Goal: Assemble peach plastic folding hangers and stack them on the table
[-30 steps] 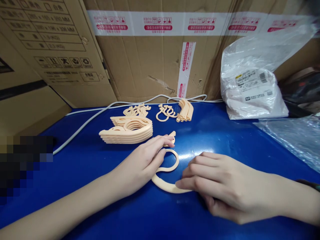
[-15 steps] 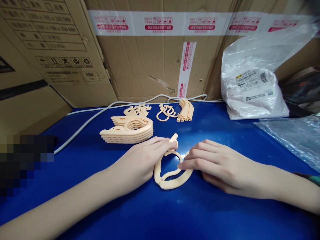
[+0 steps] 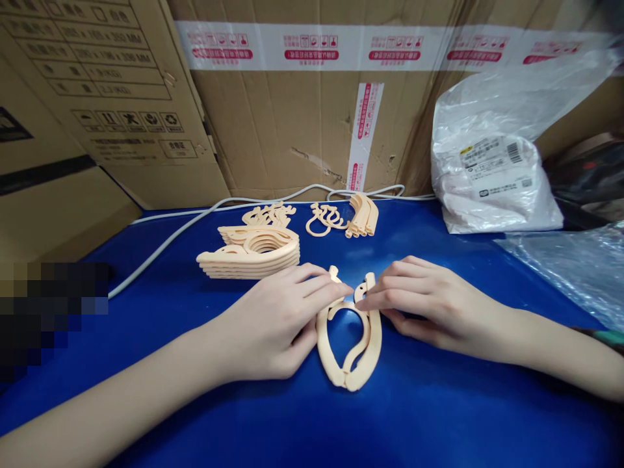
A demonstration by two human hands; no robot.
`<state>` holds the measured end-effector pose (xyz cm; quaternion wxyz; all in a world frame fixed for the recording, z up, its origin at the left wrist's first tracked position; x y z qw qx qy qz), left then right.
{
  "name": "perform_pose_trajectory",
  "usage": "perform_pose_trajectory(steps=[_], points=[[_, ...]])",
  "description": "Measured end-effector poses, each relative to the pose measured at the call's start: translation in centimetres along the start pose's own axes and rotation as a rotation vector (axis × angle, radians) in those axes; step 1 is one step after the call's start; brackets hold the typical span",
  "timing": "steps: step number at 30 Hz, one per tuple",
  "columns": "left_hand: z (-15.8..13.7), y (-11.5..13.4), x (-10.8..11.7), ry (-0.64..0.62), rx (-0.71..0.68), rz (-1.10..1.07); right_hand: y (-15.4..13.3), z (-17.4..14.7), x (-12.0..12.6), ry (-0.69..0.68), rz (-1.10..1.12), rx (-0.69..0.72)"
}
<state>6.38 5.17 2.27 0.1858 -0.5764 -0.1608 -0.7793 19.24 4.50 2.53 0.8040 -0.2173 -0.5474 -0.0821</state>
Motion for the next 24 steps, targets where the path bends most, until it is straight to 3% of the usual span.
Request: perform_pose_trajectory(steps=[14,24], points=[[-0.2,0.1,0.3,0.089,0.006,0.024,0.1,0.0,1.1,0.114,-0.149,-0.087],[-0.2,-0.6,-0.5,0.046,0.146,-0.155,-0.6,0.3,0.0,-0.026,0.021,-0.080]])
Point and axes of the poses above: each hand's wrist, its own z-axis towards the middle knuckle, its own x-axis out of the back of the hand, y = z × x, the point moved 8 cm from there along z, towards the middle knuckle, and after that the axes turned 9 degrees about z, right-handed, at the moved point
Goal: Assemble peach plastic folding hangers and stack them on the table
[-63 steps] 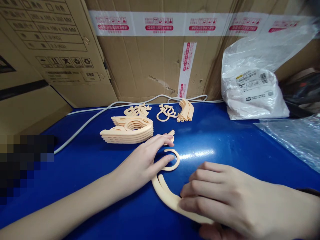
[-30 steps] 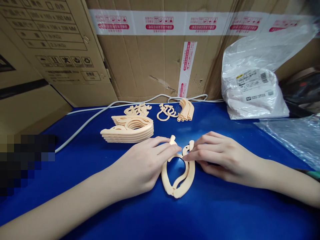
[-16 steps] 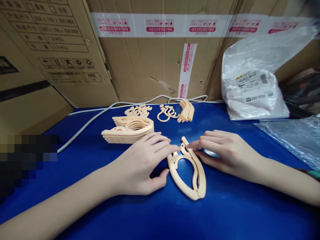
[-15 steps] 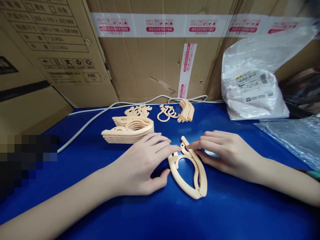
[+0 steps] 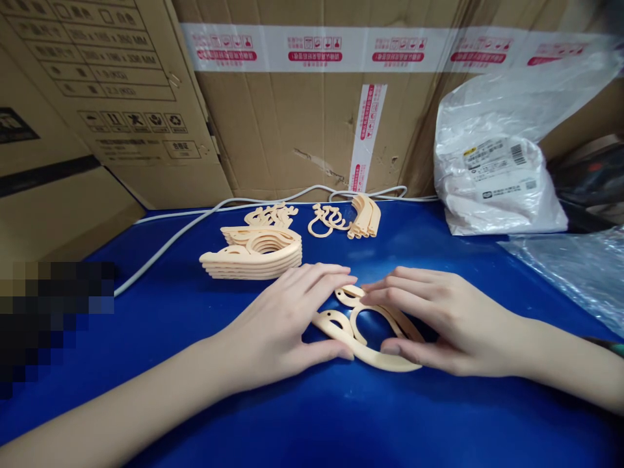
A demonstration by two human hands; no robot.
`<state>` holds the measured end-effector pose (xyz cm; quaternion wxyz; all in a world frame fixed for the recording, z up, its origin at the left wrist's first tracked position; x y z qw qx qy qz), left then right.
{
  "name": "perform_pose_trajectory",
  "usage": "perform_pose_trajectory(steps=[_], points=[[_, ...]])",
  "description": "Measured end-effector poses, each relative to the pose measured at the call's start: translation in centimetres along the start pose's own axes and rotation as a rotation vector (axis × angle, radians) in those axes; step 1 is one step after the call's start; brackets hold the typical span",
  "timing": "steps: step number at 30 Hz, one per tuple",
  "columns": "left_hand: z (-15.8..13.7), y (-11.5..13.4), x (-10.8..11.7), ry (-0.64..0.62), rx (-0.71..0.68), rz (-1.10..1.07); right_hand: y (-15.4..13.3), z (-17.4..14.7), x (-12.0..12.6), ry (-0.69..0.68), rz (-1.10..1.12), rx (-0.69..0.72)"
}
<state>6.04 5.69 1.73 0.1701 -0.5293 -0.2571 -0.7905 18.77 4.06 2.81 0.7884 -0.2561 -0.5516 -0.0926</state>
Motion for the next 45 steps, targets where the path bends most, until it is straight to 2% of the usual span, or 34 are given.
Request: perform_pose_trajectory(steps=[5,11,20,26,29,32,35,38,41,45], points=[[-0.3,-0.4,-0.7,-0.053,0.027,-0.012,0.4,-0.1,-0.2,-0.035,0.172,-0.074],[-0.2,-0.1,-0.5,-0.052,-0.004,0.013,1.4,-0.3,0.1,0.011,0.339,-0.230],[-0.6,1.4,2.3,0.211,-0.135,0.186,4.2,-0.8,1.8,0.252,0.491,-0.422],[-0.2,0.8,4.3,0.271,-0.030,0.273,5.3,-1.3,2.2,0.315,0.496,-0.443],[0.2,0.0,6.7,0.287,0.042,0.312,5.3,-1.2,2.3,0.288,0.424,-0.406],[0.1,-2.3,9.2,0.226,0.194,0.347,4.6,-0.8,1.6,0.147,0.350,-0.319],[-0.5,-4.7,11.0,0.173,0.270,0.373,3.7,-0.4,0.6,0.020,0.242,-0.235],[-1.4,-7.3,11.5,0.141,0.349,0.340,3.3,-0.3,0.1,-0.036,0.141,-0.200],[-2.2,-9.4,11.3,0.108,0.422,0.302,3.0,-0.2,0.1,-0.034,0.102,-0.176],[-2.5,-10.5,10.5,0.047,0.453,0.241,3.0,-0.2,0.2,-0.018,0.076,-0.151]])
Point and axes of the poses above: each hand's wrist, its own z-axis towards the middle knuckle, its own x-axis out of the back of the hand, y = z × x, the point moved 8 cm from there along z, towards the middle knuckle, and after that the axes turned 9 degrees about z, right-handed, at the moved point
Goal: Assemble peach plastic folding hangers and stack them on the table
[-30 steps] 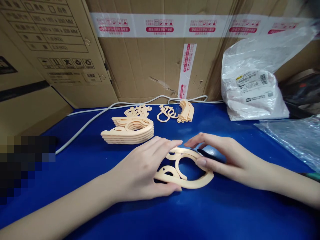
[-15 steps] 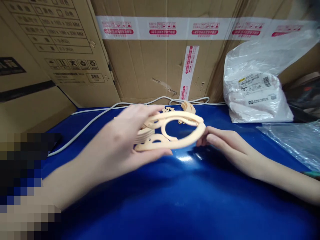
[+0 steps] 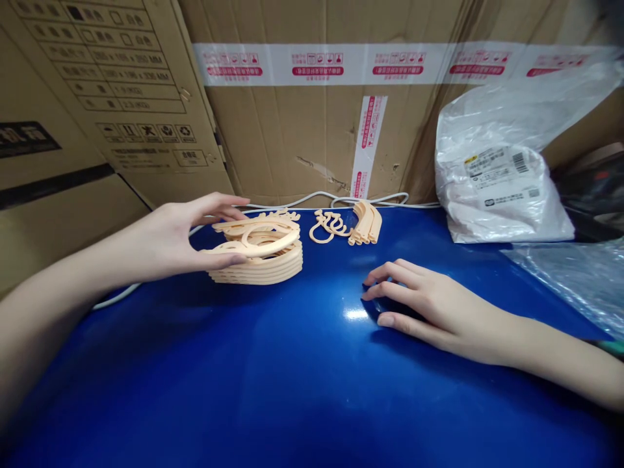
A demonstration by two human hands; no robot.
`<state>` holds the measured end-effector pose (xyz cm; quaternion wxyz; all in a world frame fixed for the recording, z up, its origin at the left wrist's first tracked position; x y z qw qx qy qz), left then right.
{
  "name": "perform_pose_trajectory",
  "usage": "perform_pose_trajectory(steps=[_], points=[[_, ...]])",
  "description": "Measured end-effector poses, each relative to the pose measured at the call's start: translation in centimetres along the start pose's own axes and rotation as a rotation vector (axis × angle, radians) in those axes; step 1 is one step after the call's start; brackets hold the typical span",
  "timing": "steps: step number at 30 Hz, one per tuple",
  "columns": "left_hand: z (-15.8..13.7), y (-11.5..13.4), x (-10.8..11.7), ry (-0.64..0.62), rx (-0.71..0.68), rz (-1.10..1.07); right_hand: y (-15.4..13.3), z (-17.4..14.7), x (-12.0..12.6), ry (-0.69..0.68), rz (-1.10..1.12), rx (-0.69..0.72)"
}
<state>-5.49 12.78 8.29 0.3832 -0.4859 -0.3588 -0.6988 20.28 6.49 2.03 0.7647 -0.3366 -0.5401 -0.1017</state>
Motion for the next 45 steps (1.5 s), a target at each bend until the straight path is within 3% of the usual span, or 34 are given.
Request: perform_pose_trajectory(steps=[8,21,27,45], points=[[0.1,0.4,-0.3,-0.008,-0.030,0.009,0.0,-0.1,-0.1,-0.012,-0.028,0.017],[0.4,-1.1,-1.7,-0.073,-0.056,0.063,0.1,-0.1,-0.3,-0.031,-0.032,0.007],[0.5,-1.9,-1.9,-0.114,0.021,0.072,0.2,-0.1,-0.4,-0.022,-0.055,0.018],[0.1,-0.7,-1.8,-0.148,0.051,0.059,0.1,-0.1,-0.4,-0.021,-0.082,0.021]])
Point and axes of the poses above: each hand's wrist, its own z-axis towards the middle knuckle, its own x-axis out of the back of the hand, y = z × x, the point moved 8 cm from there along z, towards the middle knuckle, and after that the axes turned 9 degrees about z, right-handed, at the moved point
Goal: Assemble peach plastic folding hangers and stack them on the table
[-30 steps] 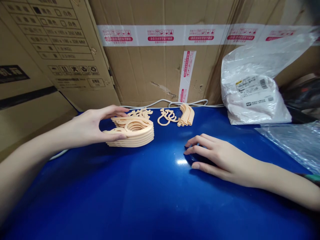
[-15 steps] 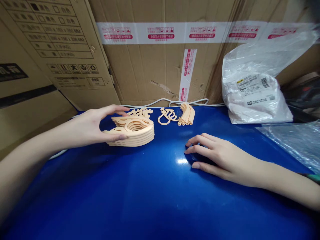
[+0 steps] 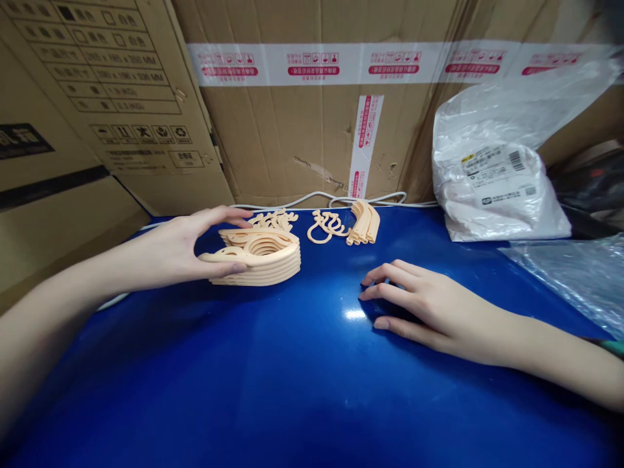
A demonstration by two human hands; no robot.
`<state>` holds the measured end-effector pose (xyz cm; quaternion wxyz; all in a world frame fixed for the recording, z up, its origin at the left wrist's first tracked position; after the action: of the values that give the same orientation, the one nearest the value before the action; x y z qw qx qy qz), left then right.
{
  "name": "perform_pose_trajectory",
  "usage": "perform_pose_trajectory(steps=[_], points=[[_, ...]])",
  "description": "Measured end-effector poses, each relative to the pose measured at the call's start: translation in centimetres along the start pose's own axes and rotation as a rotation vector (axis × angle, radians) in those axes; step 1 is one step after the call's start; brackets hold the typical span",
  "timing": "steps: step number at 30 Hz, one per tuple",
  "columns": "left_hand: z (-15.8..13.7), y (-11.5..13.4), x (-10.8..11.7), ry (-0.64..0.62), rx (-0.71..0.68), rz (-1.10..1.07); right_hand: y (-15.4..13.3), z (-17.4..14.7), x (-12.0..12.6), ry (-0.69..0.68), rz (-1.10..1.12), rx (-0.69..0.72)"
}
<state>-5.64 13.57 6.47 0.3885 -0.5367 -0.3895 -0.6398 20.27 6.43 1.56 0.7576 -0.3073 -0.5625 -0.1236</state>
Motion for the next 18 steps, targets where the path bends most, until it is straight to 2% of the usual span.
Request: perform_pose_trajectory(steps=[5,9,15,18], points=[[0.1,-0.4,0.3,0.010,0.023,-0.092,0.0,0.0,-0.1,-0.003,-0.005,0.005],[0.4,-2.1,1.1,0.071,0.072,-0.106,-0.1,0.0,0.0,0.006,-0.004,0.008],[0.9,-3.6,0.5,0.001,0.023,-0.046,-0.1,0.0,-0.1,-0.014,-0.013,0.001],[1.1,-3.9,0.3,0.009,0.030,-0.030,-0.1,0.0,-0.1,-0.021,-0.017,-0.007]])
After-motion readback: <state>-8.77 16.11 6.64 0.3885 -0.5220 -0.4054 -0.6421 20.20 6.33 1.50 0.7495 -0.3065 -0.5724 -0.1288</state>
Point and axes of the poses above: each hand's wrist, its own z-axis towards the middle knuckle, its own x-axis out of the back of the hand, y = z × x, the point moved 8 cm from there along z, towards the middle knuckle, and after that the axes turned 9 degrees about z, right-handed, at the moved point
